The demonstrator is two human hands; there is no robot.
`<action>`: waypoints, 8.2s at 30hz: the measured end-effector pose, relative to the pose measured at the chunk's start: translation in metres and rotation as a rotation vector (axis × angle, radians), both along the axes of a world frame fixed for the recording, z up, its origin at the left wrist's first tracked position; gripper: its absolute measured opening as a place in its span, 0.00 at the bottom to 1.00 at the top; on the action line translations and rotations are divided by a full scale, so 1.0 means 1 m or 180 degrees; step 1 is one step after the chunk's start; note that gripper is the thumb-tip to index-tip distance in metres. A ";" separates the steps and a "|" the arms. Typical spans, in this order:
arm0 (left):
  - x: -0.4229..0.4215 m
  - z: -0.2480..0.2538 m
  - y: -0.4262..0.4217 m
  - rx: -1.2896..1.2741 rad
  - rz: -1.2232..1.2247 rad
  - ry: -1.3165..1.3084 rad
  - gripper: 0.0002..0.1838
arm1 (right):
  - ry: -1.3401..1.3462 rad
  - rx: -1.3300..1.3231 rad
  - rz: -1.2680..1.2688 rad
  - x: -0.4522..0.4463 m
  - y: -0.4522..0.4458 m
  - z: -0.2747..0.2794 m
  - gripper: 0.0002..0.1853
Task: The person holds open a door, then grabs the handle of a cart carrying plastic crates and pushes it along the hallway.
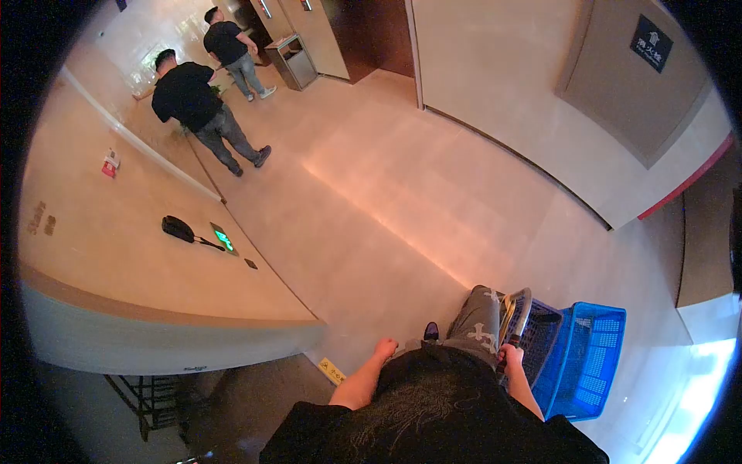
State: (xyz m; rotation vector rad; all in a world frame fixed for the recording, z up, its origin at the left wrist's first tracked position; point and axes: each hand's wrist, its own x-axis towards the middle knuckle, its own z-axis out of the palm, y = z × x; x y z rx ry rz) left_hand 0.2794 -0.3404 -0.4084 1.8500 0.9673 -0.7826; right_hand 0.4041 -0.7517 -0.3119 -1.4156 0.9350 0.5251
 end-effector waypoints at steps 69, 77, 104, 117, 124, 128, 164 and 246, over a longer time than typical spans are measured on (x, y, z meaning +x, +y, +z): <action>0.006 0.008 -0.004 0.0106 0.0142 -0.0280 0.18 | 0.0218 0.1073 0.0218 0.017 -0.003 0.005 0.08; -0.022 0.017 0.058 -0.0525 0.1044 -0.0534 0.11 | 0.0560 0.2501 0.0472 0.020 -0.021 -0.003 0.10; -0.189 0.674 0.478 0.7187 -0.1504 -0.0264 0.09 | -0.0099 -0.3075 0.1012 -0.065 0.052 -0.004 0.24; -0.174 0.665 0.472 0.7044 -0.1523 -0.0336 0.11 | -0.0092 -0.3217 0.0592 -0.055 0.053 0.016 0.23; -0.160 0.653 0.451 0.7345 -0.1765 -0.0920 0.12 | -0.0193 -0.3106 0.0570 -0.061 0.043 -0.003 0.24; -0.165 0.654 0.456 0.7167 -0.1715 -0.0631 0.12 | -0.0272 -0.3166 0.0604 -0.057 0.036 -0.012 0.23; -0.175 0.650 0.427 0.7216 -0.1686 -0.0925 0.14 | -0.0139 -0.2775 0.0544 -0.050 0.047 -0.027 0.30; -0.175 0.660 0.414 0.7272 -0.1254 -0.1307 0.14 | -0.0487 -0.2488 0.0441 -0.035 0.068 -0.024 0.28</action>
